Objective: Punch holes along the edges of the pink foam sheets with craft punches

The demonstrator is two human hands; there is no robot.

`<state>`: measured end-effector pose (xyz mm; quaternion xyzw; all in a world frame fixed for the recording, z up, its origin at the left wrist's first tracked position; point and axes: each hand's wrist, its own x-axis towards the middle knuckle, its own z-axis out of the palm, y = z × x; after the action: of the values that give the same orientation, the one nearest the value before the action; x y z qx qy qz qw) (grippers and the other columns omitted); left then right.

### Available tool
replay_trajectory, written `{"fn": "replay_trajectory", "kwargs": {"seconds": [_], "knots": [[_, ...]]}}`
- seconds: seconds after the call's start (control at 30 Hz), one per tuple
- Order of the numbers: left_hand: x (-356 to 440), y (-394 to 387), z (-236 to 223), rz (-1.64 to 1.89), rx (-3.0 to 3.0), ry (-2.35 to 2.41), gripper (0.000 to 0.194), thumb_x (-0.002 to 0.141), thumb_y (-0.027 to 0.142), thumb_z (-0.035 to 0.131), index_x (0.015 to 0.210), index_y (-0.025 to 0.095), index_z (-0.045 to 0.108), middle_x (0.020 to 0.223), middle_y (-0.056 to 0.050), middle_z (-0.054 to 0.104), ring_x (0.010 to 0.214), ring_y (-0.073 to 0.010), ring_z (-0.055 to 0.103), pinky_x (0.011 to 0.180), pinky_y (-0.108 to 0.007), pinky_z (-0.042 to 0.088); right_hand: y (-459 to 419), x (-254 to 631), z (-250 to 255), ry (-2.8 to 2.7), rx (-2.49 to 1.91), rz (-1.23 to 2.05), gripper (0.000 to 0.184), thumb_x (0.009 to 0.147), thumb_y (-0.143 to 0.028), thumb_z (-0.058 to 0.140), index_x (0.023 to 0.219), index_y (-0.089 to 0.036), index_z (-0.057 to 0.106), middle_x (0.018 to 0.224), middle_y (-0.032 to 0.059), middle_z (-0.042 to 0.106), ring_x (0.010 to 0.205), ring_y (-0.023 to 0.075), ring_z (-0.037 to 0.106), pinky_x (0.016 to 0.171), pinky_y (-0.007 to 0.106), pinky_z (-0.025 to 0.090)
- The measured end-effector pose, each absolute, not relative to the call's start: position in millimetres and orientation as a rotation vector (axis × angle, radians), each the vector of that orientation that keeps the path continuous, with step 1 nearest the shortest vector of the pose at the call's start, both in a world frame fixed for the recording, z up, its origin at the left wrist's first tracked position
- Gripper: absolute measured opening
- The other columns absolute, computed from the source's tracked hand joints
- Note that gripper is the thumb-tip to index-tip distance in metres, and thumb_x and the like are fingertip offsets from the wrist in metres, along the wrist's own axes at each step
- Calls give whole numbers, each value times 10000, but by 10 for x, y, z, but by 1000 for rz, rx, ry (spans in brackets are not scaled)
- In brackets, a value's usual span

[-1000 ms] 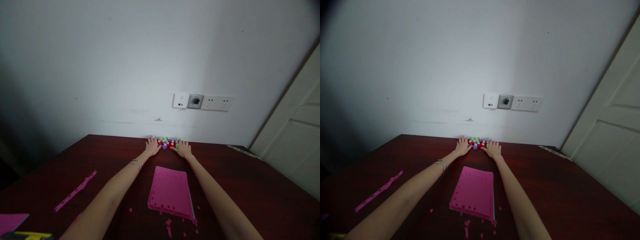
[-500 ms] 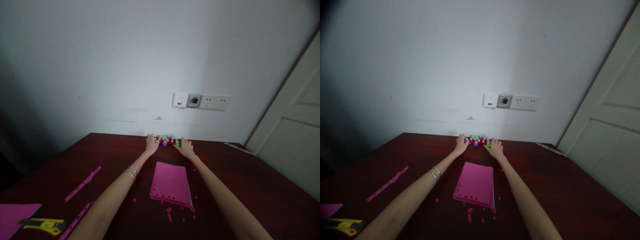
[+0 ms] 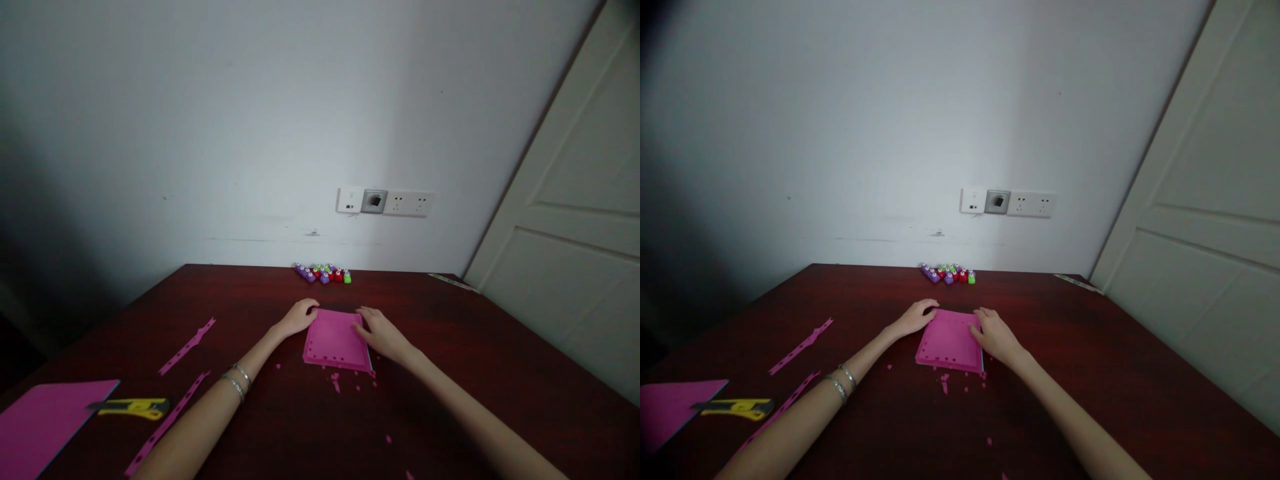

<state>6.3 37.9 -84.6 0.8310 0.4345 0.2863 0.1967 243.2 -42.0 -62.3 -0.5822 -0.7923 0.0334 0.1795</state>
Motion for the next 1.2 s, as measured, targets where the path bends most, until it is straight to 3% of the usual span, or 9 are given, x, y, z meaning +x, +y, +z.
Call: {"fn": "replay_trajectory", "kwargs": {"seconds": [0.17,0.4,0.5,0.63,0.73,0.87,1.03,1.2], "knots": [[124,350,-864,775,2258,1278,375,821,182,420,1157,98,565,1216,-117,563,1147,-203,500,997,-301,344,-750,2382,-696,-2176,-1675,242,646,856,-487,359,1305,-23,381,1313,210,456,1248,304,376,1051,414,262],[176,417,-796,683,2233,1359,457,792,157,410,1230,63,500,1267,-160,510,1170,-224,479,985,-309,343,-743,2297,-736,-2144,-1757,267,661,862,-460,354,1322,14,335,1300,229,461,1245,312,374,1045,419,253],[163,462,-698,527,2306,1287,456,720,235,551,1158,111,569,1203,-131,566,1115,-237,518,942,-293,374,-714,2261,-729,-2191,-1744,206,707,800,-456,477,1325,-4,337,1248,222,510,1186,309,440,1035,414,258],[217,522,-571,301,2405,1243,565,536,393,720,1033,136,643,1117,-149,599,1043,-316,534,859,-343,414,-687,2231,-750,-2190,-1815,143,787,737,-455,559,1322,20,334,1207,245,523,1140,334,465,982,415,320],[319,591,-522,192,2444,1291,470,578,414,684,942,116,667,1083,-192,599,1018,-354,532,818,-377,413,-682,2230,-787,-2170,-1817,135,785,746,-456,552,1331,14,323,1223,237,513,1146,328,459,973,406,337],[462,720,-506,80,2458,1355,319,674,388,603,802,104,675,940,-194,652,972,-336,568,836,-368,390,-704,2229,-839,-2154,-1819,111,758,766,-448,541,1318,32,341,1242,241,497,1165,332,439,1007,403,312],[572,879,-517,-29,2442,1405,386,682,452,589,773,88,679,937,-211,660,1015,-349,556,861,-369,380,-722,2220,-913,-2157,-1816,56,742,782,-458,523,1292,59,373,1274,254,470,1196,347,407,1044,413,270],[583,960,-539,-1,2450,1338,424,591,484,655,725,83,684,912,-221,663,1006,-356,555,855,-366,386,-709,2219,-974,-2159,-1840,38,749,788,-464,510,1292,71,368,1283,266,460,1217,341,389,1042,426,271]]}}
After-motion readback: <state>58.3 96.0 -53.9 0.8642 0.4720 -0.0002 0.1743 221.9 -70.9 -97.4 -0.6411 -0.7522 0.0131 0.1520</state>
